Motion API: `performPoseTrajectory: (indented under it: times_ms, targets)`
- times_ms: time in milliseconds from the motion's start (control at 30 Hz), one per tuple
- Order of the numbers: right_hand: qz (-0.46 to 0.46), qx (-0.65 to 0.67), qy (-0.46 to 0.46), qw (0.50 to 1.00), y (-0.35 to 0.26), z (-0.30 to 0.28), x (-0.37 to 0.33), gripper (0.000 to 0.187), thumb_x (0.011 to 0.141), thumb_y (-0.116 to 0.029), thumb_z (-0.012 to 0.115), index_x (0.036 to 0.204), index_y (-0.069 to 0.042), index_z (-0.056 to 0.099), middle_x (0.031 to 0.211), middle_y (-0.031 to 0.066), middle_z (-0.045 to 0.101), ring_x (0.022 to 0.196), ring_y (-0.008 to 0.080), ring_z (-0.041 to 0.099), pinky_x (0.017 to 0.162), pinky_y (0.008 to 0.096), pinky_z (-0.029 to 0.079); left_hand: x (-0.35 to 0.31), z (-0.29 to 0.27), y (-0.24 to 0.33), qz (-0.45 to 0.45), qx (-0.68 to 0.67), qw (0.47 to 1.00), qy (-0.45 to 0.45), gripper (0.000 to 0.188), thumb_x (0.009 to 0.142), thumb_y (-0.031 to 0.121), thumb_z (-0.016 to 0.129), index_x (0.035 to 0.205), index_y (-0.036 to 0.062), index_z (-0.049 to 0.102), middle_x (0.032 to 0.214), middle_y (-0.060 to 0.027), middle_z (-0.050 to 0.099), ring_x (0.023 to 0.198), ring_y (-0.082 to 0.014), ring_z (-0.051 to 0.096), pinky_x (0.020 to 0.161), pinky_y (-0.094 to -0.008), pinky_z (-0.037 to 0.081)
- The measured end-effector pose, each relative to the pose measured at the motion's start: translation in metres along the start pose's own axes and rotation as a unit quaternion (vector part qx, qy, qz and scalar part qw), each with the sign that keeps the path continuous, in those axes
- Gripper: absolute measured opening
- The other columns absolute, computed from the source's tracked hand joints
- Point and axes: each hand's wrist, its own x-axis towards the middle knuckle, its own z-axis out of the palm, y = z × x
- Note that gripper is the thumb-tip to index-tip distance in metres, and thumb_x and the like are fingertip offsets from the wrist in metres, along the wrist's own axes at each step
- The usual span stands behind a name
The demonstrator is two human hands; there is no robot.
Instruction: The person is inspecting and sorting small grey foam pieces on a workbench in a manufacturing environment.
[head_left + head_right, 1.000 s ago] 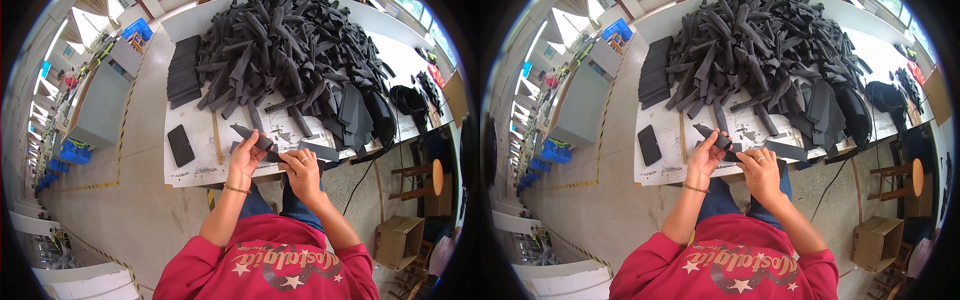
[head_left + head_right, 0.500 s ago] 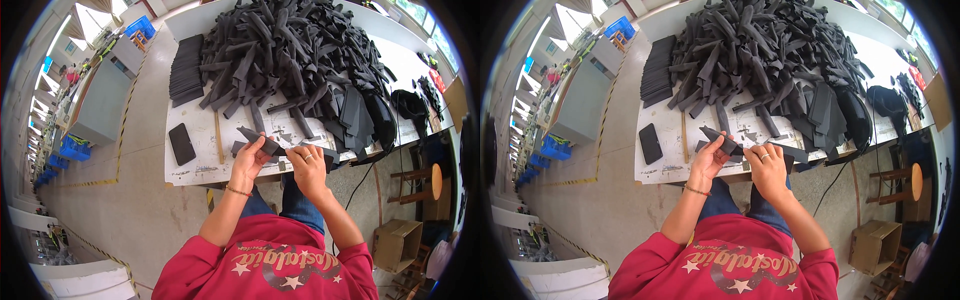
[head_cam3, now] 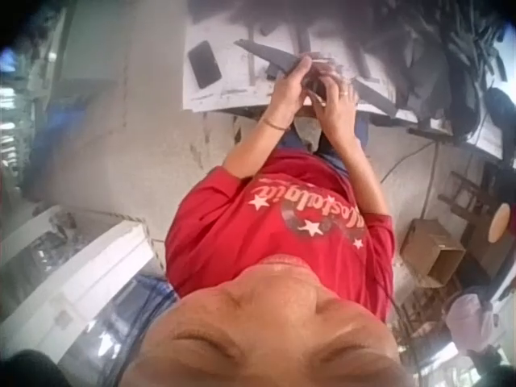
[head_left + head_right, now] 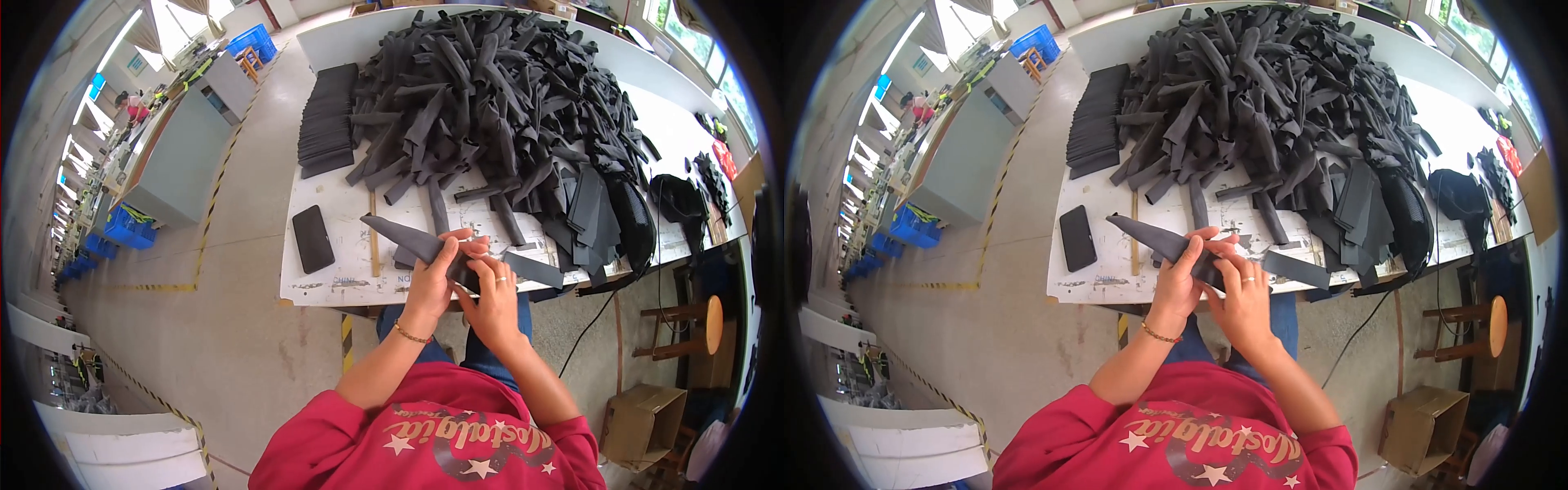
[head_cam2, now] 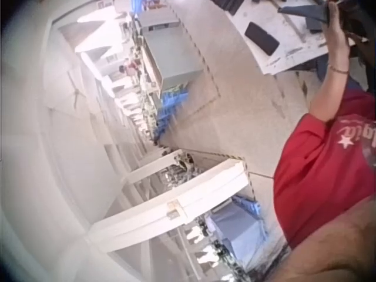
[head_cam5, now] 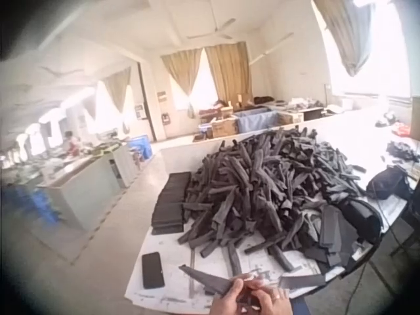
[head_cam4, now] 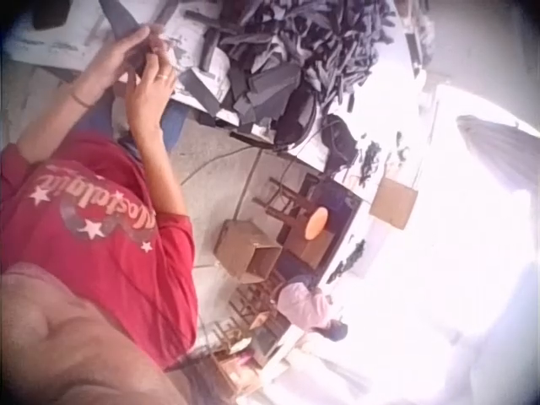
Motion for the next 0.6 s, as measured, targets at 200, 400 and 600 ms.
performPoseTrajectory:
  times_ms: [200,400,600]
  targets:
    - [-0.068,0.071,-0.038,0.994,0.012,0.002,0.0,0.04,0.071,-0.002,0.071,0.106,-0.003,0.051,0.107,0.0174,0.056,0.095,0.0382,0.055,0.081,0.0453,0.045,-0.008,0.002,-0.022,0.009,-0.011,1.0,-0.004,0.028,0.099,0.023,0.051,0.107,-0.002,0.059,0.111,-0.0199,0.065,0.107,-0.0258,0.062,0.098,-0.0384,0.046]
    - [0.013,0.066,-0.099,0.993,0.014,-0.021,-0.01,0.031,0.075,-0.006,0.072,0.101,-0.005,0.055,0.107,0.017,0.056,0.09,0.037,0.061,0.072,0.0435,0.051,-0.004,-0.001,0.009,0.05,0.019,0.997,0.055,0.034,0.1,0.028,0.05,0.112,-0.0026,0.058,0.112,-0.0195,0.065,0.111,-0.0256,0.06,0.098,-0.0379,0.045]
    - [-0.043,0.123,-0.101,0.986,0.011,-0.015,0.011,0.024,0.077,-0.002,0.07,0.096,-0.004,0.055,0.102,0.017,0.057,0.081,0.0373,0.061,0.065,0.0419,0.051,-0.01,0.016,-0.015,-0.005,-0.082,0.995,0.049,0.032,0.098,0.027,0.052,0.111,-0.0018,0.06,0.112,-0.0182,0.065,0.11,-0.0254,0.06,0.094,-0.0357,0.048]
